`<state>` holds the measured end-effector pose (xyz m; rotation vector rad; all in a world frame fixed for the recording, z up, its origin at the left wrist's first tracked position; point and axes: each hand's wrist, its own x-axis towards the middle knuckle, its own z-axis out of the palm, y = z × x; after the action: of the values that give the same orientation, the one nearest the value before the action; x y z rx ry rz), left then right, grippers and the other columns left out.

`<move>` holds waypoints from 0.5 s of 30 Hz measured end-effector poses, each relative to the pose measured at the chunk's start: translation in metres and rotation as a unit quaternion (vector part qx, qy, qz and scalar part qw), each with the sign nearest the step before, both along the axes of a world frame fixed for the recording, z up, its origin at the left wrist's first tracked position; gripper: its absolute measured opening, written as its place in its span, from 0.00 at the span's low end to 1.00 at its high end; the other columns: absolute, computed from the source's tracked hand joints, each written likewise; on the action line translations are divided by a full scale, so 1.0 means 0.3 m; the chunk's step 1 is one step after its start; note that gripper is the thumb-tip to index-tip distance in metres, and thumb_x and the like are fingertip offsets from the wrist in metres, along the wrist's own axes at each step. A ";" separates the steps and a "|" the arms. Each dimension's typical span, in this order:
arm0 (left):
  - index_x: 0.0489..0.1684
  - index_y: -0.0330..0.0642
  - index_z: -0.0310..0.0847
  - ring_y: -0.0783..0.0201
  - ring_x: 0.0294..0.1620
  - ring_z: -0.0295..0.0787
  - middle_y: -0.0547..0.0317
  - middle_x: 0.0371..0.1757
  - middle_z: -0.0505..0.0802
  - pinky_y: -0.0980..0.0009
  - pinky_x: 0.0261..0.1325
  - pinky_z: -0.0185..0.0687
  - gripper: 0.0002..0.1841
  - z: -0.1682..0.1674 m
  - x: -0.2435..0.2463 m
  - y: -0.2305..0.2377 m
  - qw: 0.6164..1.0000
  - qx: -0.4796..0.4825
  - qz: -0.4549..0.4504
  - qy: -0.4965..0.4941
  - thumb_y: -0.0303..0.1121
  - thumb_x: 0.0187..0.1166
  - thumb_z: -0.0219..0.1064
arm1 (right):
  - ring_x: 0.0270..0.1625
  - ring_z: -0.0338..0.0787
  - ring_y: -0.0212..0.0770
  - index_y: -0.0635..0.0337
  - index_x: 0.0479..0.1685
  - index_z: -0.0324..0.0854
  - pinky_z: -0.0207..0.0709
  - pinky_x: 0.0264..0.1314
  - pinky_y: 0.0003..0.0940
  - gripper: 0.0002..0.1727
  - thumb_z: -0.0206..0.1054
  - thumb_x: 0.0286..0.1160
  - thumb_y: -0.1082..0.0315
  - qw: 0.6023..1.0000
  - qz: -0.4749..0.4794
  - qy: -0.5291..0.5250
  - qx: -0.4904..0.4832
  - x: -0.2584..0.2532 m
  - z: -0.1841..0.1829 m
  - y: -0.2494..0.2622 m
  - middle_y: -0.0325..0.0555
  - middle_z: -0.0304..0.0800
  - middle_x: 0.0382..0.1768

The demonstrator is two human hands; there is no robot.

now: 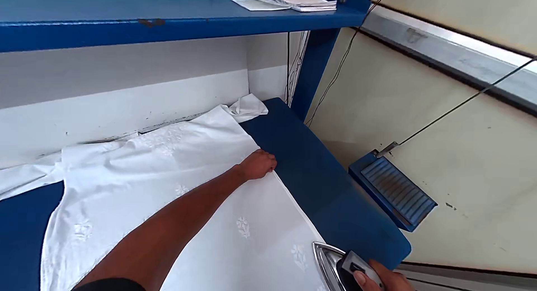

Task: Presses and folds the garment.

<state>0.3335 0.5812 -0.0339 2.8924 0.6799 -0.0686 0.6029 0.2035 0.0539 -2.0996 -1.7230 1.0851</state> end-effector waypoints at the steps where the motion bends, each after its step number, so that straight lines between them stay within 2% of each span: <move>1: 0.47 0.40 0.91 0.50 0.64 0.88 0.51 0.54 0.93 0.48 0.76 0.74 0.08 0.011 0.004 0.000 1.000 0.007 0.000 0.008 0.31 0.84 0.65 | 0.25 0.88 0.52 0.65 0.46 0.83 0.82 0.31 0.56 0.37 0.53 0.84 0.34 1.000 0.016 0.001 0.001 -0.005 0.002 0.016 0.53 0.85 0.23; 4: 0.46 0.40 0.89 0.49 0.63 0.87 0.50 0.53 0.93 0.50 0.78 0.71 0.08 0.029 0.004 0.001 0.999 0.030 -0.021 0.022 0.32 0.83 0.65 | 0.28 0.89 0.52 0.61 0.45 0.83 0.81 0.32 0.55 0.37 0.53 0.82 0.31 0.999 0.053 0.006 -0.009 -0.049 0.005 0.095 0.51 0.85 0.23; 8: 0.48 0.36 0.85 0.48 0.61 0.88 0.47 0.50 0.93 0.50 0.83 0.66 0.10 0.042 -0.004 0.002 0.996 0.052 -0.063 0.029 0.32 0.85 0.59 | 0.32 0.88 0.51 0.56 0.45 0.81 0.80 0.35 0.54 0.38 0.50 0.79 0.26 0.998 0.048 0.008 -0.032 -0.136 -0.006 0.258 0.49 0.83 0.26; 11: 0.47 0.35 0.85 0.49 0.58 0.91 0.48 0.46 0.94 0.50 0.83 0.67 0.09 0.032 -0.010 0.009 0.994 0.062 -0.082 0.030 0.31 0.86 0.61 | 0.34 0.87 0.49 0.52 0.44 0.79 0.80 0.36 0.52 0.38 0.48 0.77 0.24 0.998 0.036 0.005 -0.042 -0.197 -0.012 0.384 0.46 0.82 0.28; 15: 0.42 0.37 0.86 0.50 0.56 0.91 0.49 0.43 0.94 0.50 0.80 0.71 0.07 0.037 -0.001 0.016 0.994 0.054 -0.093 0.000 0.29 0.85 0.62 | 0.37 0.87 0.49 0.53 0.47 0.79 0.80 0.40 0.52 0.39 0.47 0.78 0.24 0.999 0.022 0.003 -0.035 -0.260 -0.008 0.505 0.47 0.82 0.32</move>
<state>0.3332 0.5861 -0.0229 3.0525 0.4231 -0.0572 0.5250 0.3550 0.0515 -2.1050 -1.7614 1.1804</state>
